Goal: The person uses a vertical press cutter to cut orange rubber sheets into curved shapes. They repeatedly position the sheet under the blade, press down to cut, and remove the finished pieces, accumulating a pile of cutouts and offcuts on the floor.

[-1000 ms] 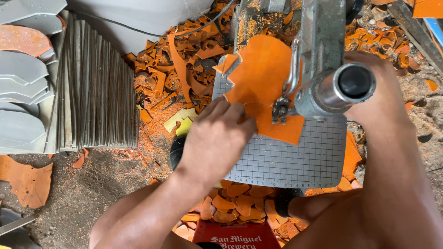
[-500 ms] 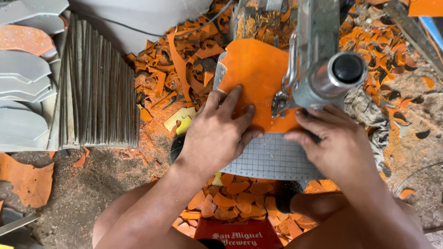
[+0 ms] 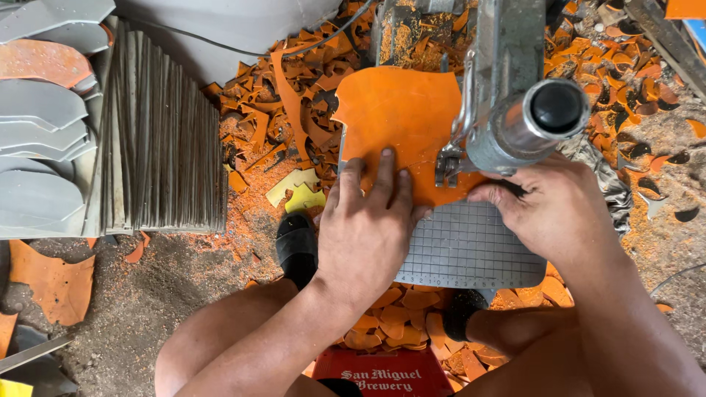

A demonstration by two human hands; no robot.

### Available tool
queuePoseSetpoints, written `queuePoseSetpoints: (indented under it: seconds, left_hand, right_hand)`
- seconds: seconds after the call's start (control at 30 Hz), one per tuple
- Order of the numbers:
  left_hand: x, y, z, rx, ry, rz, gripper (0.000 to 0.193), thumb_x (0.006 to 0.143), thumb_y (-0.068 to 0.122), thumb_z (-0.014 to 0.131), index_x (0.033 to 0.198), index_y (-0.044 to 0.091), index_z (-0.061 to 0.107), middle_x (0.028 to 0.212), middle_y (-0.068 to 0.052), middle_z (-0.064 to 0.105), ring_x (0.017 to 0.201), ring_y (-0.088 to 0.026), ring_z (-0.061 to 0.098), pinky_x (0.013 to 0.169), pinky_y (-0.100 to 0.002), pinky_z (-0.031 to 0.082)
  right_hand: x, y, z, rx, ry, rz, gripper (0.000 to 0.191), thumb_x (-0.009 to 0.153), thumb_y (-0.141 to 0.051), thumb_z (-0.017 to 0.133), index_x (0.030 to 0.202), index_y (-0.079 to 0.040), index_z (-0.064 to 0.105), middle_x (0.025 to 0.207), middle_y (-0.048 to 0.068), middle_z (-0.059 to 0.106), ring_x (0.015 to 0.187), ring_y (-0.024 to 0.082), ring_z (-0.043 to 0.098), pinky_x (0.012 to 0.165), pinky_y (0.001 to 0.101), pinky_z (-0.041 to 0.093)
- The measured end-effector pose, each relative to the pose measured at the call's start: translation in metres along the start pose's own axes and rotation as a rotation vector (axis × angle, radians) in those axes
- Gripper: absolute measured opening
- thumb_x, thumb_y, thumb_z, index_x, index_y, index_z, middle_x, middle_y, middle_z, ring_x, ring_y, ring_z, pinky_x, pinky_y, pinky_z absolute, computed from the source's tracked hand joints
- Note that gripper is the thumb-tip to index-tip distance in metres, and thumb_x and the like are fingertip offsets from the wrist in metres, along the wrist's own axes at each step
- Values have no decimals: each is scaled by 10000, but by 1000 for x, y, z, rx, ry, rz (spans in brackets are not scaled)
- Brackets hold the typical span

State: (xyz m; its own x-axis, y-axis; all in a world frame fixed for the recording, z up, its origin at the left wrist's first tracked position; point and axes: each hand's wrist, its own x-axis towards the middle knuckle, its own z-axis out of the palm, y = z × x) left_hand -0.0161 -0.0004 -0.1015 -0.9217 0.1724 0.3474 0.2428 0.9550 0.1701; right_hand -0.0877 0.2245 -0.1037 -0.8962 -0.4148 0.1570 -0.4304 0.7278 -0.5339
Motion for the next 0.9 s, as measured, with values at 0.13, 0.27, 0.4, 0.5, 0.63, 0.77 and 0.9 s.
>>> queuePoseSetpoints:
  seconds: [0.13, 0.27, 0.4, 0.5, 0.63, 0.77, 0.9]
  left_hand:
    - [3, -2, 3, -26, -7, -2, 460, 905, 395, 725, 1165, 16, 751, 1360, -180, 657, 1239, -436, 557, 945, -523, 557]
    - [7, -3, 5, -36, -13, -3, 477, 902, 386, 720, 1185, 3, 737, 1382, -182, 642, 1260, -414, 557, 1003, -550, 522]
    - [12, -4, 6, -36, -27, 3, 493, 897, 386, 718, 1201, -2, 729, 1395, -171, 628, 1264, -412, 552, 1011, -566, 496]
    - [15, -5, 6, -58, -20, 2, 461, 912, 360, 718, 1207, 6, 730, 1419, -148, 624, 1273, -407, 546, 1023, -542, 502]
    - [17, -7, 9, -85, -14, -7, 461, 899, 350, 729, 1204, 3, 727, 1420, -128, 624, 1269, -399, 538, 1013, -537, 502]
    - [18, -8, 11, -92, -17, -14, 462, 892, 340, 732, 1213, 9, 725, 1426, -112, 622, 1274, -390, 536, 1022, -533, 498]
    - [26, -12, 15, -92, 22, -16, 472, 930, 348, 714, 1257, 8, 711, 1448, -118, 605, 1334, -376, 527, 1058, -532, 491]
  right_hand:
    - [3, -2, 0, -30, -56, 136, 138, 810, -122, 846, 945, -143, 828, 934, 74, 786, 745, 246, 753, 695, 379, 601]
    - [9, -7, -2, -20, -38, 83, 148, 804, -87, 826, 942, -139, 828, 977, 66, 793, 821, 251, 750, 732, 389, 593]
    - [15, -10, -3, -14, -19, 65, 164, 800, -72, 821, 951, -132, 818, 982, 66, 789, 872, 246, 752, 754, 393, 591]
    - [18, -9, -5, 28, 6, -2, 178, 812, -55, 796, 977, -122, 795, 999, 56, 784, 921, 237, 759, 794, 380, 598]
    - [19, -5, -4, -37, 1, -4, 171, 815, -59, 798, 969, -133, 806, 981, 65, 788, 916, 259, 752, 778, 403, 589]
    - [18, 3, -1, -53, 20, -67, 218, 818, -48, 777, 1023, -121, 784, 1019, 96, 767, 954, 293, 734, 805, 419, 581]
    - [22, 13, 4, -198, 71, -121, 283, 785, -35, 727, 1067, -55, 737, 1043, 143, 736, 981, 359, 706, 849, 455, 571]
